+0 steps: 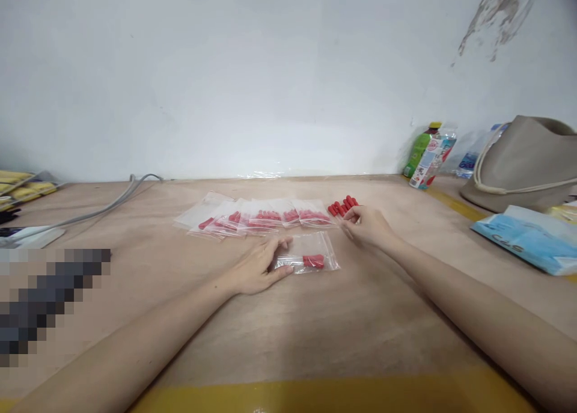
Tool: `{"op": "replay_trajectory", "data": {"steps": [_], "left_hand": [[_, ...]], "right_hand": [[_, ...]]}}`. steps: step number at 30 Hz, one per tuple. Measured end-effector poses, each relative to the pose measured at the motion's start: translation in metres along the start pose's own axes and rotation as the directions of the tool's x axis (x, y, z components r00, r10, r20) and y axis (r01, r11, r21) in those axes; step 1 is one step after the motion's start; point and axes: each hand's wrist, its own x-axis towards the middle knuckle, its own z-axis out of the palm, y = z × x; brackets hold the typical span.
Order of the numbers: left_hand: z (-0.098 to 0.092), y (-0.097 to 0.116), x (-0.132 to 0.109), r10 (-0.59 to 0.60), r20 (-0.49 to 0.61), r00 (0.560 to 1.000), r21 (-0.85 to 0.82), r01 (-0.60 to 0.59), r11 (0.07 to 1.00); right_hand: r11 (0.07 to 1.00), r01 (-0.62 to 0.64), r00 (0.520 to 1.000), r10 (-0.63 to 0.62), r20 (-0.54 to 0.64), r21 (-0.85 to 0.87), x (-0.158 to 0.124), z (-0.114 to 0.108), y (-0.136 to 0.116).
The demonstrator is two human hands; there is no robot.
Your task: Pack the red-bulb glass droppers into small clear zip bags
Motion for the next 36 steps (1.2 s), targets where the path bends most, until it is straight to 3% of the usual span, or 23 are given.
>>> {"op": "replay_trajectory", "data": {"steps": [4,10,16,20,23,26,33,36], "left_hand": [[-0.001,0.000,0.000,0.004,0.013,1.000,0.012,-0.004,1.000],[0.000,-0.002,-0.001,0.017,0.010,1.000,0.002,-0.017,1.000],[-0.001,0.000,-0.001,0.023,0.018,1.000,0.030,-0.024,0.999],[0.000,-0.001,-0.001,0.050,0.003,0.999,0.030,-0.050,0.998],[0.000,-0.002,0.000,0.050,-0.007,0.999,0.020,-0.049,0.999],[-0.001,-0.001,-0.001,0.037,-0.003,0.999,0.003,-0.037,0.999],[0.001,-0.002,-0.004,0.036,-0.016,0.999,0.033,-0.036,0.999],[0.002,-0.003,-0.004,0.039,-0.021,0.999,0.049,-0.037,0.998]], "right_hand": [[0.972,-0.148,0.989,0.143,-0.042,-0.184,0.021,0.002,-0.005],[0.912,-0.347,0.933,0.360,0.021,-0.221,0.032,0.004,-0.028],[0.960,-0.262,0.965,0.260,-0.038,-0.100,0.032,-0.003,-0.021],[0.967,-0.070,0.977,0.116,-0.181,0.245,0.018,-0.004,-0.010],[0.821,-0.014,0.967,0.155,-0.201,0.570,-0.005,0.001,-0.005],[0.661,-0.088,0.964,0.244,-0.103,0.746,-0.027,0.009,-0.005],[0.365,-0.204,0.953,0.287,0.098,0.908,-0.047,0.026,-0.023],[0.346,-0.278,0.949,0.244,0.200,0.896,-0.051,0.027,-0.029]]}}
